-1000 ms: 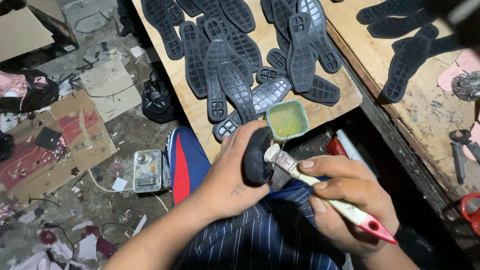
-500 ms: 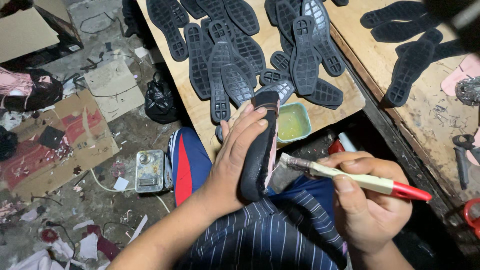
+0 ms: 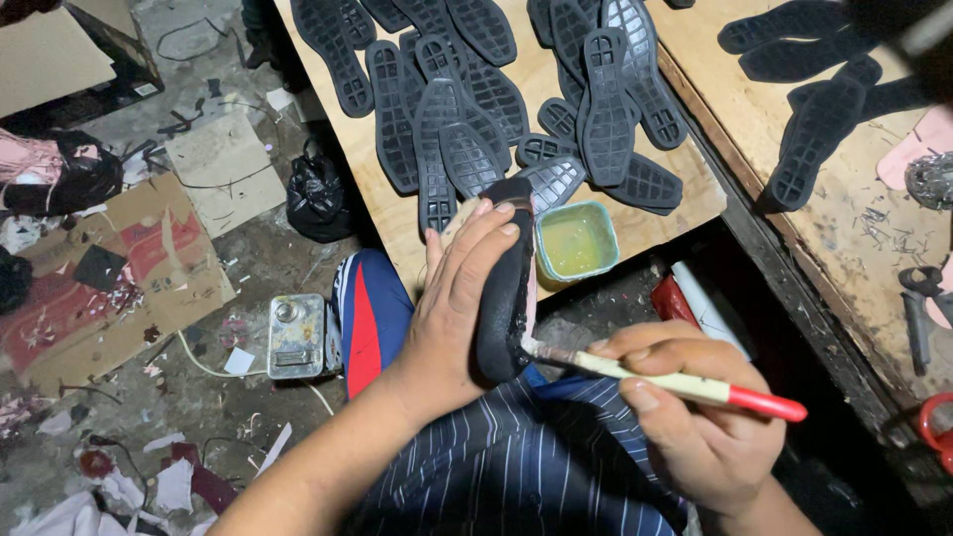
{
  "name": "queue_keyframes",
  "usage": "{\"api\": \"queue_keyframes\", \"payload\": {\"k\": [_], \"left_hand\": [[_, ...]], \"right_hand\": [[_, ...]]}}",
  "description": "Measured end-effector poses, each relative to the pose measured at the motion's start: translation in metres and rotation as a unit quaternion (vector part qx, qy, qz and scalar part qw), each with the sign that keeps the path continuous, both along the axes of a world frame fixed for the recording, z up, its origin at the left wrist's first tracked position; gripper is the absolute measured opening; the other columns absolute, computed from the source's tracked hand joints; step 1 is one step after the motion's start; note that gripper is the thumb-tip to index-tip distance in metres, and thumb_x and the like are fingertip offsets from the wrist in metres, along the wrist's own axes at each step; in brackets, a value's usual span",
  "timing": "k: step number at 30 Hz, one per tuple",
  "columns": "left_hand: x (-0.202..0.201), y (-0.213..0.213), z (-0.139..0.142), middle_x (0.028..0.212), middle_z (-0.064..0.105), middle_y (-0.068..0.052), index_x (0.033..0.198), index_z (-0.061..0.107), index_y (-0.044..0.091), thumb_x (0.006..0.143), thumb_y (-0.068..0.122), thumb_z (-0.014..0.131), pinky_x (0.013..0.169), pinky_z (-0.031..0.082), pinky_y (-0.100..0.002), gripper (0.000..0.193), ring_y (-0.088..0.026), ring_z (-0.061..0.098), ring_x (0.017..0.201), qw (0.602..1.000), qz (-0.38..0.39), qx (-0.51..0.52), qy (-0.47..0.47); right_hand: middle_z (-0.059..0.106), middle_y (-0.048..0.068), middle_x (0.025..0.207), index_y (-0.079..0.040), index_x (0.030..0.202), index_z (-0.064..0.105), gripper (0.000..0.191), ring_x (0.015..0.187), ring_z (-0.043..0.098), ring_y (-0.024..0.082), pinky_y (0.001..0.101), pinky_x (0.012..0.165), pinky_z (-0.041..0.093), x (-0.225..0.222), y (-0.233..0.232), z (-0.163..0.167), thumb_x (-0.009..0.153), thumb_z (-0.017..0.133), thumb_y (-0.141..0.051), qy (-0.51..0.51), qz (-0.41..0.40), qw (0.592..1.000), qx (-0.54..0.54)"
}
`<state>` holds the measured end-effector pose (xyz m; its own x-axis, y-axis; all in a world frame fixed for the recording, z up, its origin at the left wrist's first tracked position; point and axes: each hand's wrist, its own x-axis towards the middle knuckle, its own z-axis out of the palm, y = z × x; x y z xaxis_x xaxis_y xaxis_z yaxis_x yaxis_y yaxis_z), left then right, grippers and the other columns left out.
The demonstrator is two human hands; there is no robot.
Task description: The person holds a shoe upper in one hand and uses a brush to apply glue from a small container along the edge of the shoe, rotating the shoe to coat different sections of the edge. The person continues brushing around the shoe and then holds the finished shoe up.
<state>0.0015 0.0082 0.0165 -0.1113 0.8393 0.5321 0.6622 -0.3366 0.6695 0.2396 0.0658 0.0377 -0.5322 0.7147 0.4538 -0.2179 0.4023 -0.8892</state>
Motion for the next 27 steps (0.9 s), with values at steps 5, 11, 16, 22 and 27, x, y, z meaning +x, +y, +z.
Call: {"api": "queue_keyframes", "payload": {"k": [5,11,16,22,27], "left_hand": [[-0.010,-0.002,0.012,0.153,0.051,-0.017,0.157,0.033,0.006,0.074,0.014,0.088,0.123,0.040,-0.042,0.100,-0.029,0.052,0.145,0.980,-0.080,-0.053,-0.175],[-0.006,-0.006,0.017,0.134,0.060,-0.016,0.169,0.022,0.010,0.073,0.015,0.088,0.114,0.046,-0.034,0.116,-0.024,0.059,0.123,0.876,-0.143,-0.201,-0.414],[-0.011,-0.007,0.016,0.154,0.054,-0.015,0.165,0.026,0.008,0.075,0.023,0.088,0.121,0.037,-0.037,0.110,-0.025,0.052,0.144,0.945,-0.116,-0.174,-0.253],[-0.012,-0.006,0.014,0.162,0.047,-0.018,0.164,0.029,0.007,0.076,0.027,0.088,0.124,0.034,-0.038,0.108,-0.029,0.046,0.152,0.955,-0.119,-0.156,-0.222],[-0.012,-0.004,0.011,0.163,0.045,-0.018,0.164,0.029,0.006,0.077,0.026,0.088,0.125,0.033,-0.038,0.107,-0.028,0.044,0.153,0.953,-0.118,-0.159,-0.228]], "right_hand": [[0.067,0.025,0.116,0.000,0.119,0.055,0.023,0.105,0.069,0.024,0.0354,0.099,0.058,-0.006,0.008,0.006,0.101,0.067,0.006,0.087,-0.025,0.995,-0.030],[0.065,0.023,0.119,0.000,0.115,0.056,0.022,0.110,0.067,0.025,0.0356,0.102,0.057,-0.022,0.017,0.012,0.099,0.067,0.011,0.062,-0.042,0.997,0.017],[0.066,0.023,0.121,0.000,0.114,0.057,0.019,0.113,0.067,0.024,0.0367,0.103,0.057,-0.026,0.023,0.017,0.100,0.064,0.011,0.061,-0.016,0.998,-0.009],[0.065,0.023,0.121,0.000,0.115,0.058,0.018,0.114,0.066,0.024,0.0369,0.105,0.056,-0.031,0.022,0.019,0.101,0.064,0.009,0.060,-0.006,0.998,-0.010],[0.066,0.021,0.119,0.000,0.113,0.057,0.017,0.111,0.067,0.023,0.0360,0.103,0.057,-0.029,0.020,0.022,0.100,0.064,0.008,0.042,-0.004,0.999,0.012]]}}
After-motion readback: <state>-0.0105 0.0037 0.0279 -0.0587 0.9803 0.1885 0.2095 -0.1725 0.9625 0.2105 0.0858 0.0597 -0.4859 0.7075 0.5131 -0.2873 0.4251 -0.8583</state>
